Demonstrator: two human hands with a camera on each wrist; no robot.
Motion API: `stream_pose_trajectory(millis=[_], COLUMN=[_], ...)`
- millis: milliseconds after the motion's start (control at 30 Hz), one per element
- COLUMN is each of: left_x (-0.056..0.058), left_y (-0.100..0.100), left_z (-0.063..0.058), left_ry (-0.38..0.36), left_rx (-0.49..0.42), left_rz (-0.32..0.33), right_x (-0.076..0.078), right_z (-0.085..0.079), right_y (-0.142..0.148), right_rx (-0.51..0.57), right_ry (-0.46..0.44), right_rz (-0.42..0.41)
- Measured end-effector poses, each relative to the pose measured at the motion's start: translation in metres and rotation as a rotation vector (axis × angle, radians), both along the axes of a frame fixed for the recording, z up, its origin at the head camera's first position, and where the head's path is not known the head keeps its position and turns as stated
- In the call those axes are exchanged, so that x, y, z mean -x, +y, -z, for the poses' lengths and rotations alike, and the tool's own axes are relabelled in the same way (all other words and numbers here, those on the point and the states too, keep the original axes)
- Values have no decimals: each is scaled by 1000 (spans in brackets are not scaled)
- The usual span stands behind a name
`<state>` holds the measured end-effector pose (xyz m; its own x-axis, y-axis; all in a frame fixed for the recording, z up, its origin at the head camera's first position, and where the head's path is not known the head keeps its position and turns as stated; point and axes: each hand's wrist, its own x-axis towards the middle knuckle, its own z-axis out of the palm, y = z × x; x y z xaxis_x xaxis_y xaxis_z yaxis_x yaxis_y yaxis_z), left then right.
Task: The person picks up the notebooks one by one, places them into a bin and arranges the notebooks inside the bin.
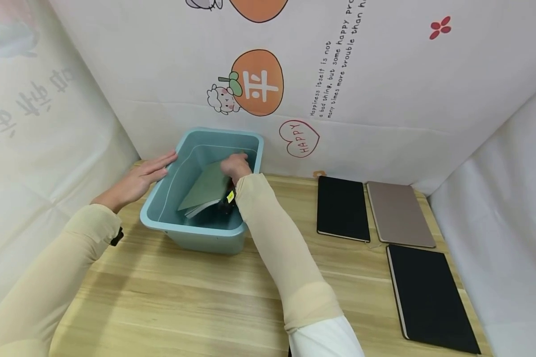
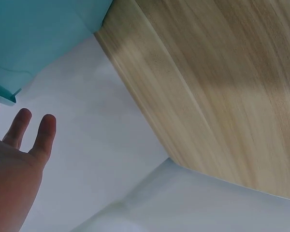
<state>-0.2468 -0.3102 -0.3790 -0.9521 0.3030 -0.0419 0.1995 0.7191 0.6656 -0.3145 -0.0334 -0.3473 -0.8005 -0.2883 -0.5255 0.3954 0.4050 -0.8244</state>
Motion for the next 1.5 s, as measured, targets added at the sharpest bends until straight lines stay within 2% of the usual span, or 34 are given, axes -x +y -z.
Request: stream_pose_trajectory(millis=[233,400,467,667,733,833,1067,1200,1300,1367,1433,1500], left_x=[-1,-2,-3,-4,-3,-2,1,1,1,1,0,0], left_y=[0,2,2,1,1,1,3,3,2,2,1,0], left_z=[0,0,-1,-2,-1,0,2,1,0,0,0,1], left_ry=[0,5,8,4,5,6,7,17,21,22,23,24], left_rx=[6,4,-4,-5,-8,-13,-16,-23,-26,-26,-22,-17], left_rz=[0,3,2,1,1,4,11,9,11,13,13,10], right_x=[2,6,9,21,23,24,23,23,32,48,54,49], right_z=[1,-1,0,11,13,14,15,15,22,41,49,43], right_y=[-5,-10,-12,-17,-18,-19,-26,-27,-29,-30,-32,-31], right_rx=[21,-13,-57,-289,-318,-364,-578,-600,-620,-614,-610,-609], right_ry=[-38,-42,-19,68,81,101,159,168,173,198,197,194], right_rz=[7,-34,-71,-224,-262,-327,-459,-480,-503,-540,-548,-551])
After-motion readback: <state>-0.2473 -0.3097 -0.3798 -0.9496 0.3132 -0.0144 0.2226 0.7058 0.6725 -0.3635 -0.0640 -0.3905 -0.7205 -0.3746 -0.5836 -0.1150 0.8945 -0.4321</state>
